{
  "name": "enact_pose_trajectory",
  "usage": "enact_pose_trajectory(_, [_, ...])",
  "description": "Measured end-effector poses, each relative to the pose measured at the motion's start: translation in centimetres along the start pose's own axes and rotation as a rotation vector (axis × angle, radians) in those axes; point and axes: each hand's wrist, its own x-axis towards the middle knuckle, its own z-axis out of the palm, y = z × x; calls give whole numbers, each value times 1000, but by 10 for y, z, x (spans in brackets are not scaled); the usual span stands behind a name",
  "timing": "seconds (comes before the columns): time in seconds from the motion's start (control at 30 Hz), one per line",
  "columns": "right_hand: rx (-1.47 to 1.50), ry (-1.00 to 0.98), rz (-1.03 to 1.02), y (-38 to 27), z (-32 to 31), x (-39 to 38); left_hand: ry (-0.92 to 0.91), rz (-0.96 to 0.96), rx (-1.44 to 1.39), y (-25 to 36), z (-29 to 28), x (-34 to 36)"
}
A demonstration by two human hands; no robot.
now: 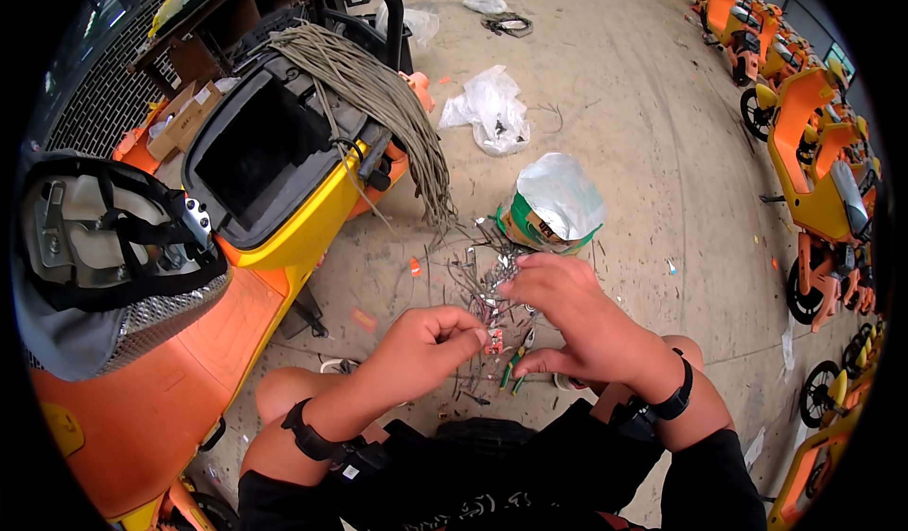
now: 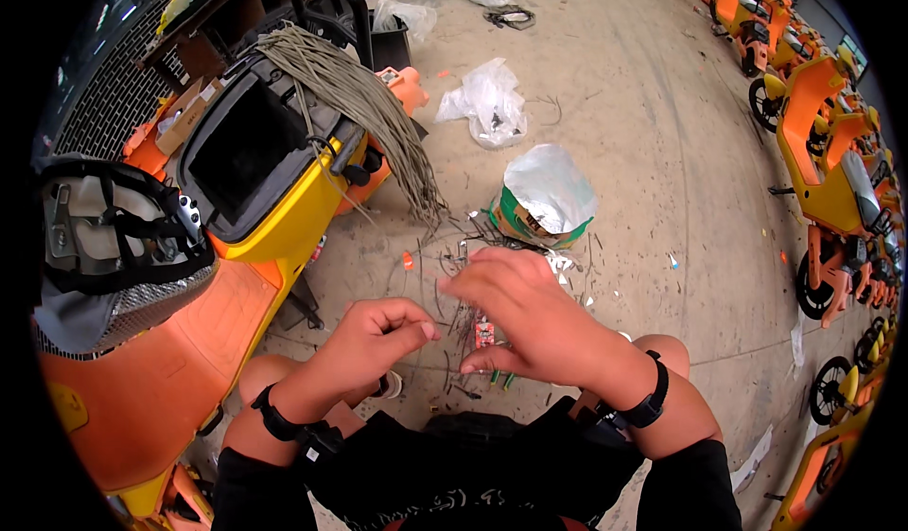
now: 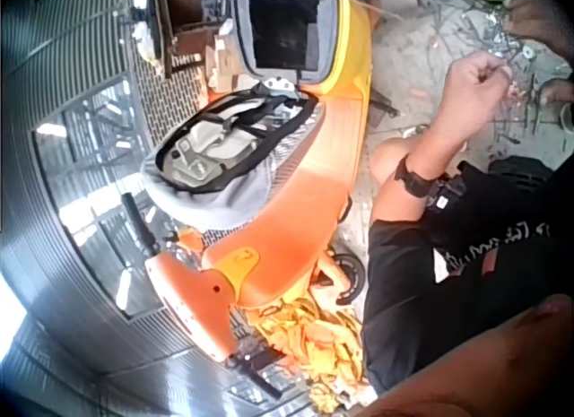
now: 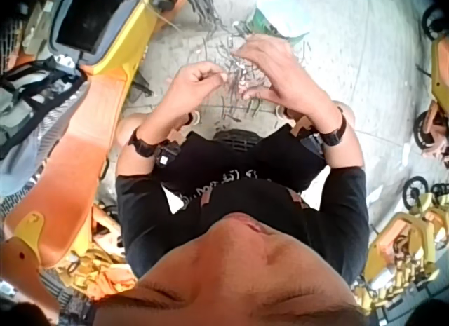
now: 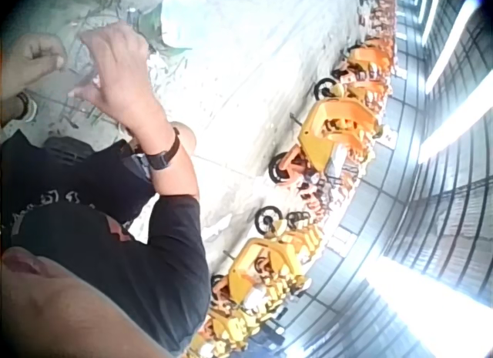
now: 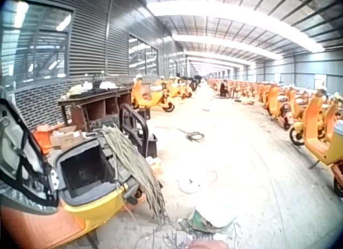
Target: The person strips insulation from the ends of several thin wires using pliers and then twists the exposed copper strands by hand.
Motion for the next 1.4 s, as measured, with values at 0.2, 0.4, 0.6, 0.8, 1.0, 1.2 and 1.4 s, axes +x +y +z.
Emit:
enact_pose_trajectory(0.2, [-85, 14, -193, 4, 5, 1, -202, -52, -290, -4, 3, 0])
enact_pose_trajectory(0.4, [288, -28, 38, 4, 13, -5, -142, 76, -32, 0, 4, -5])
enact_pose_trajectory(0.6, [1307, -189, 992, -2, 23, -6, 275, 942, 1104, -3, 12, -9])
enact_pose_trajectory(0.8, [1006, -263, 1033, -11, 4, 6, 384, 859, 983, -12, 15, -4])
enact_pose_trajectory(1.0, [34, 93, 13, -3, 4, 1, 75, 40, 32, 7, 0, -7])
enact_pose_trajectory(1.2, [-13, 37, -156, 3, 7, 1, -145, 20, -235, -5, 3, -3])
enact_pose_trajectory(1.4, [667, -143, 591, -10, 14, -1, 163, 613, 592, -11, 10, -5])
